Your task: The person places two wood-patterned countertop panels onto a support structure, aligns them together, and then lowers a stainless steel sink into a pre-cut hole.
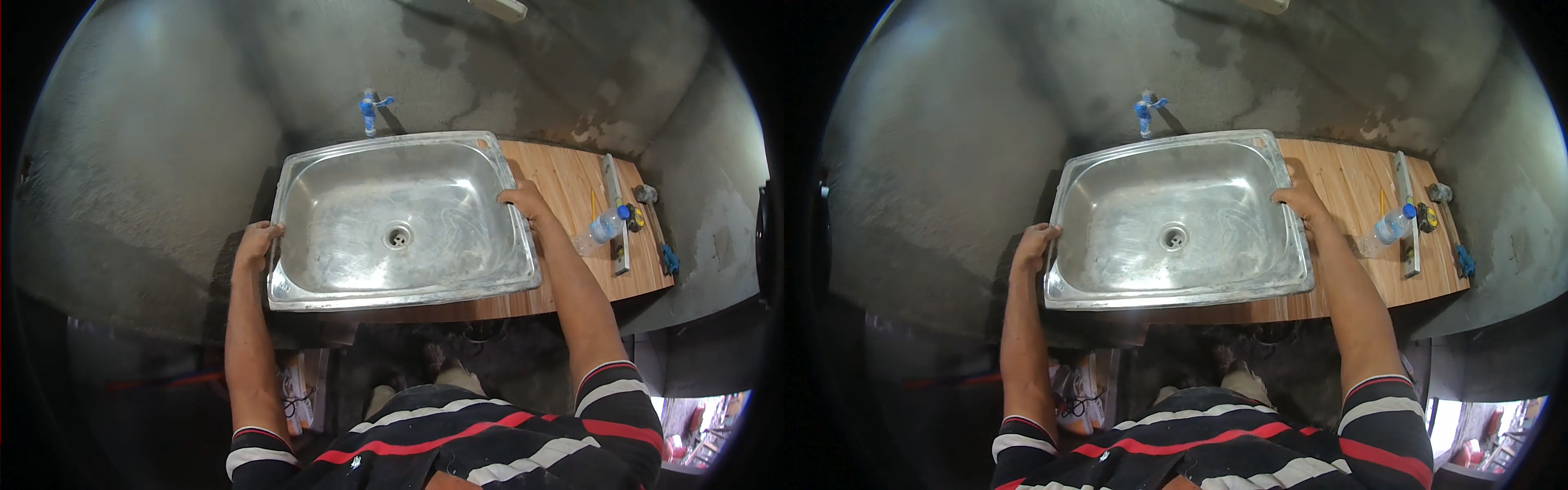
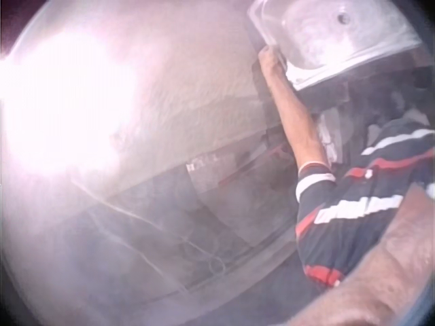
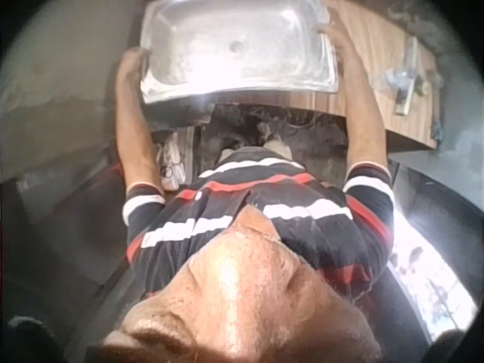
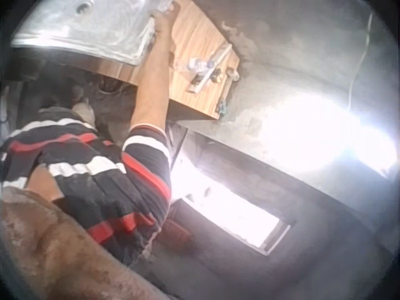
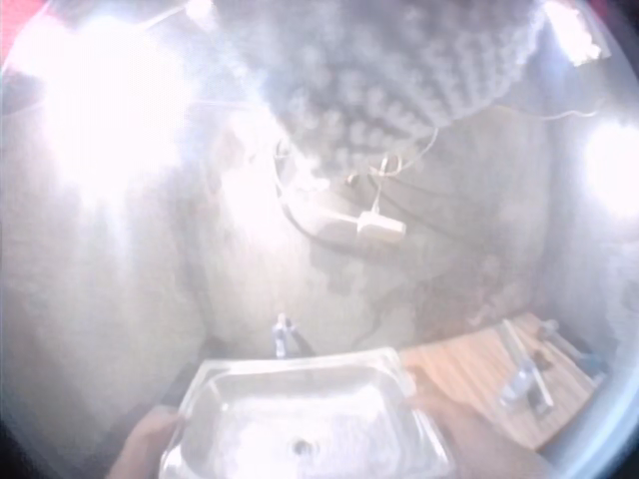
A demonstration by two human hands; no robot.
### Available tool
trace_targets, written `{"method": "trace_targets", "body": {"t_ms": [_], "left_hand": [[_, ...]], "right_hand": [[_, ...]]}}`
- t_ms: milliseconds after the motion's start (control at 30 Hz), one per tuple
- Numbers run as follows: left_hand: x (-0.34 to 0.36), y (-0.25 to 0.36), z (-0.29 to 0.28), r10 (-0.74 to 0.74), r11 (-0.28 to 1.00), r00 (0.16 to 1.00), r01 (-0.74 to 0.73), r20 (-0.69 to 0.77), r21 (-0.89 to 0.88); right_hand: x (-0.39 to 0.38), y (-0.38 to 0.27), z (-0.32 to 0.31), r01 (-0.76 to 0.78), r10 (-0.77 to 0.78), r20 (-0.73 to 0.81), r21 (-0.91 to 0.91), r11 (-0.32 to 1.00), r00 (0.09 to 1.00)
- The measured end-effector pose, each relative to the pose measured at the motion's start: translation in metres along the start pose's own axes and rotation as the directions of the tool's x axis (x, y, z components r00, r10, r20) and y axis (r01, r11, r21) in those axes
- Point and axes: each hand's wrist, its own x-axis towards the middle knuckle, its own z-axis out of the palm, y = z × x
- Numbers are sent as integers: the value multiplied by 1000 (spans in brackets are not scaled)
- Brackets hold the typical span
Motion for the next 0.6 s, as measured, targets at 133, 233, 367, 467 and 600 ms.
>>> {"method": "trace_targets", "body": {"t_ms": [133, 233, 367, 467, 600], "left_hand": [[-8, 4, 6, 9, 998, 1000, -8, -16, 64], [-11, 1, 4, -14, 995, 1000, 16, -23, 100], [-9, -5, 5, 2, 999, 1000, -1, -16, 50], [0, 1, 16, 8, 997, 998, -3, -62, 83], [15, -21, -3, 58, 994, 989, -45, -139, 99]], "right_hand": [[4, 14, 0, 5, -4, -42, 7, 1000, 999], [13, 16, -7, -45, 45, -8, -75, 996, 999], [23, 20, -3, -86, 85, -13, -55, 995, 996], [30, 23, -12, -105, 104, -11, -95, 990, 994], [29, 17, -1, -20, 18, -12, -124, 992, 1000]]}}
